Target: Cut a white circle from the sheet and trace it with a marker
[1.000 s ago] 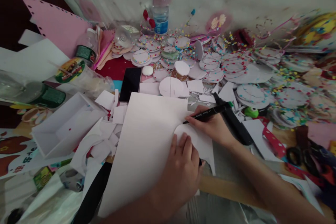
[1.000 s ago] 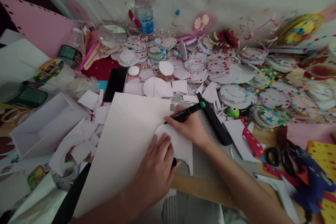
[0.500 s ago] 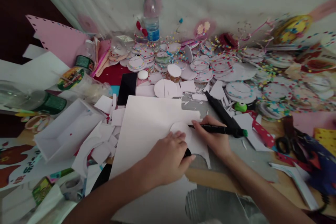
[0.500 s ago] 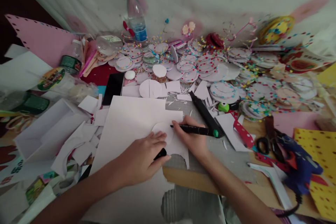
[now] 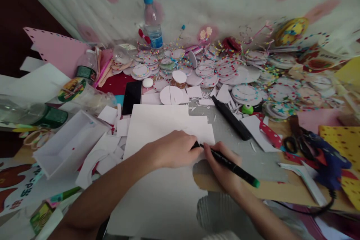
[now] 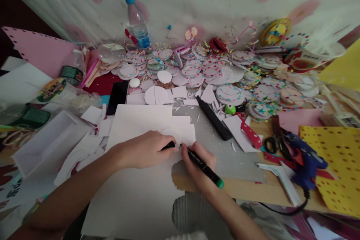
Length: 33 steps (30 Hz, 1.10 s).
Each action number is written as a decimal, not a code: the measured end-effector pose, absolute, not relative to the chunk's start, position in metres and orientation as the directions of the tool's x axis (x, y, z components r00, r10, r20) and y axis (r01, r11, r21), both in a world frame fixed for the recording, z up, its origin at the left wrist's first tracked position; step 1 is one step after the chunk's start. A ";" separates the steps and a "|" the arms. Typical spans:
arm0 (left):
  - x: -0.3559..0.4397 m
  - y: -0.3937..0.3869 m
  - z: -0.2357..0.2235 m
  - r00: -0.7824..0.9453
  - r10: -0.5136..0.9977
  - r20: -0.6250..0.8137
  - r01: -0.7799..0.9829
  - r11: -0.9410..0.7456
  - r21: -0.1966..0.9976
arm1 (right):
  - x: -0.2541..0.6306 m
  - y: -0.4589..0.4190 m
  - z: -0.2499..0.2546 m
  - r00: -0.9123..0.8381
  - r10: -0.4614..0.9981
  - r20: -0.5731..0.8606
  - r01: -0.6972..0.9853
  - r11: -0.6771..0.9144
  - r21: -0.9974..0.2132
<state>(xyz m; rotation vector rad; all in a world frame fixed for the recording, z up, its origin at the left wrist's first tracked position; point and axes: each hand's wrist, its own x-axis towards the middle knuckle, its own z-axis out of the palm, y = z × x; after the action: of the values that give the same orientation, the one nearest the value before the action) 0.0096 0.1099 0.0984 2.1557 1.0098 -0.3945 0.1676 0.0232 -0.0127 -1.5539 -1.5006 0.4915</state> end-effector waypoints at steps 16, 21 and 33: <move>0.055 0.171 0.109 0.476 0.116 -0.872 0.862 -0.256 0.437 | 0.130 -0.005 0.008 -0.256 0.900 0.353 0.591 0.435 -0.680; 0.057 0.172 0.107 0.487 0.102 -0.867 0.842 -0.318 0.435 | 0.106 0.013 -0.001 -0.379 0.800 0.465 0.631 0.591 -0.503; 0.052 0.172 0.092 0.569 0.160 -0.806 0.785 -0.397 0.476 | 0.095 0.037 -0.011 -0.400 0.817 0.416 0.762 0.548 -0.346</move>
<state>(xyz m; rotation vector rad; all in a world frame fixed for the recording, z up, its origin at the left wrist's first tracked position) 0.0516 0.1722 0.0924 1.8799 0.7659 -0.8520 0.0948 0.0368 -0.0111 -1.2691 -2.2422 0.1343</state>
